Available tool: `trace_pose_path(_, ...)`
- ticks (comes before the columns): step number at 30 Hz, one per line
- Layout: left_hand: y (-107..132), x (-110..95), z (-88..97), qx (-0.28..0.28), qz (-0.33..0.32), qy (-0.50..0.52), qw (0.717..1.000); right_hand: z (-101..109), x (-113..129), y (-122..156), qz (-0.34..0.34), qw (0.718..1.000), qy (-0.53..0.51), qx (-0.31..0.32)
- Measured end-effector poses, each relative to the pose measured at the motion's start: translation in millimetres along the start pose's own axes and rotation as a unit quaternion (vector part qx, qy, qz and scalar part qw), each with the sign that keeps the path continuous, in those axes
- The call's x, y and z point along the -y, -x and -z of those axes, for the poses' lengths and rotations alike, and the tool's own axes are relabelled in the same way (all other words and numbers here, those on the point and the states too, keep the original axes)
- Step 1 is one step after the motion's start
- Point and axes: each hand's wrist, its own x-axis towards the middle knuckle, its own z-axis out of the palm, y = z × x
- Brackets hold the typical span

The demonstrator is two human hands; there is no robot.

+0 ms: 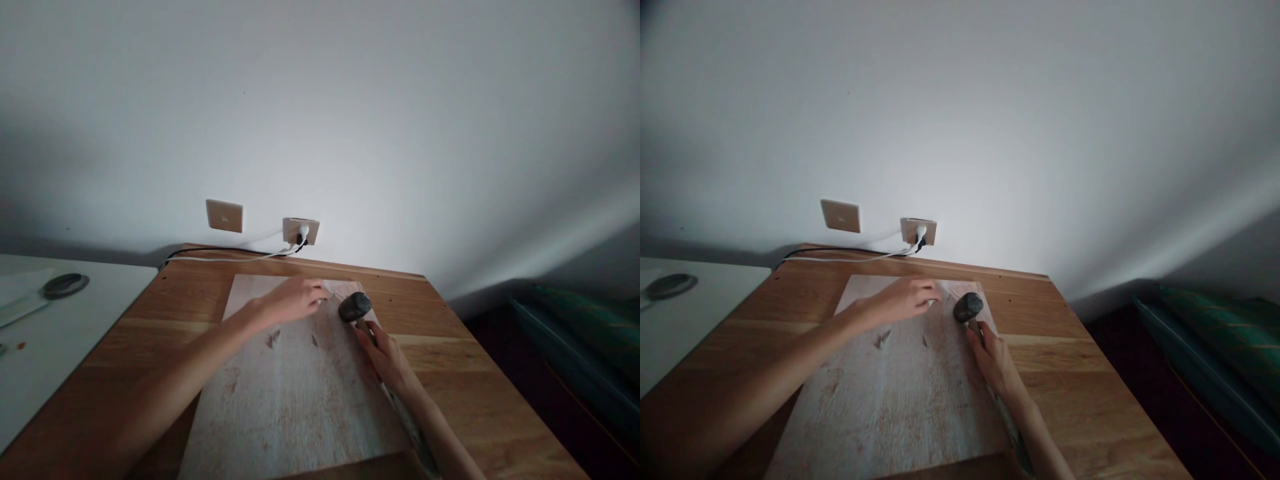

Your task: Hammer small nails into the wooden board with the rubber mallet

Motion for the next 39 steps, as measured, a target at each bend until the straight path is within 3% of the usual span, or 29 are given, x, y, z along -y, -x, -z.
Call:
trace_pose_path(4,24,40,-1.1,-0.083,0.145,0.156,0.973,-1,1,1,-0.002,1.0,-0.008,-0.001)
trace_pose_path(7,37,50,-15.7,-0.093,0.191,0.195,0.957,0,3,1,0.004,1.0,-0.01,0.001)
trace_pose_path(11,39,48,-24.2,-0.09,0.182,0.179,0.963,1,5,2,-0.003,1.0,0.0,0.011)
trace_pose_path(22,41,47,-23.0,-0.089,0.192,0.123,0.97,2,6,2,-0.012,1.0,0.003,0.013)
trace_pose_path(29,41,41,-19.7,-0.083,0.161,0.062,0.981,3,11,5,-0.011,1.0,-0.01,0.012)
trace_pose_path(34,40,41,-21.3,-0.081,0.135,0.021,0.987,1,24,4,-0.005,0.998,-0.044,0.033)
trace_pose_path(39,40,45,-25.1,-0.097,0.159,0.068,0.98,-6,52,-13,0.033,0.995,-0.068,0.06)
